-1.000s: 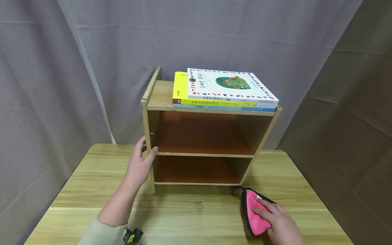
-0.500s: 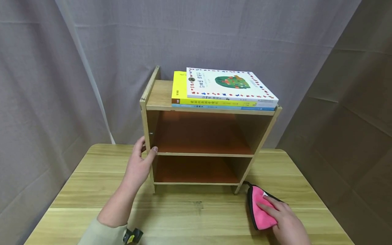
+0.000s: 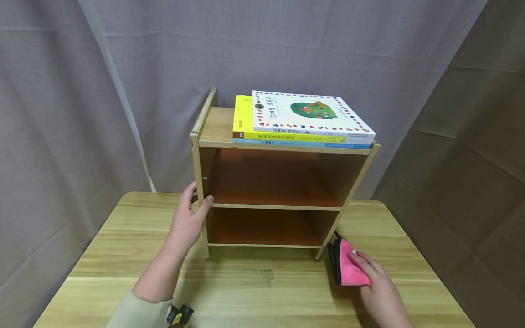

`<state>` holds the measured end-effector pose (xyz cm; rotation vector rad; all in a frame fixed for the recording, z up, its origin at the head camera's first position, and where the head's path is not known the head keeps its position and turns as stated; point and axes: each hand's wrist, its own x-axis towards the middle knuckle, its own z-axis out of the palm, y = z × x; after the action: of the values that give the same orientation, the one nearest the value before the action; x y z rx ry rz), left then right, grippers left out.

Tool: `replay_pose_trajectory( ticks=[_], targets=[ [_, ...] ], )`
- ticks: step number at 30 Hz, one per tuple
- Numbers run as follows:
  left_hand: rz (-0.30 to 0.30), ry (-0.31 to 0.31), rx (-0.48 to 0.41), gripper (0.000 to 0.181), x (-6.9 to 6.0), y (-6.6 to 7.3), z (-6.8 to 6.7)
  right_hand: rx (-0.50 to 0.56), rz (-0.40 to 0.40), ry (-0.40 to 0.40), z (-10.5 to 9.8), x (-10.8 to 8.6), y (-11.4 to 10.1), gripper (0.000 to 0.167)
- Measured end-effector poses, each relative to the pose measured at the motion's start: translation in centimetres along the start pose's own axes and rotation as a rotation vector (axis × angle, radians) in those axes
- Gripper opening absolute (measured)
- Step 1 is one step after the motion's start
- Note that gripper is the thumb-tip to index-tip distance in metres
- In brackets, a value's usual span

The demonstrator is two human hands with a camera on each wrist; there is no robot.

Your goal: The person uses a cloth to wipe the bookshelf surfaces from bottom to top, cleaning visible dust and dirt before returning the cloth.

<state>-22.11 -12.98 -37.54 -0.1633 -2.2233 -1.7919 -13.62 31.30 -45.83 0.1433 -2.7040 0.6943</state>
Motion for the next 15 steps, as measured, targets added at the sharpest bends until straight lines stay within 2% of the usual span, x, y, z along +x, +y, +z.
replay_pose_trajectory(
  ticks=[6, 11, 15],
  targets=[
    [0.007, 0.002, 0.0, 0.05, 0.1, 0.0, 0.0, 0.111, 0.108, 0.006, 0.6, 0.9, -0.2, 0.049],
    [0.002, 0.003, 0.008, 0.05, 0.0, 0.0, 0.0, 0.184, 0.202, -0.032, 1.0, 1.6, 0.0, 0.045],
    [-0.002, -0.001, 0.008, 0.05, 0.0, 0.2, 0.0, 0.226, 0.248, -0.072, 0.9, 2.0, -0.1, 0.047]
  ],
)
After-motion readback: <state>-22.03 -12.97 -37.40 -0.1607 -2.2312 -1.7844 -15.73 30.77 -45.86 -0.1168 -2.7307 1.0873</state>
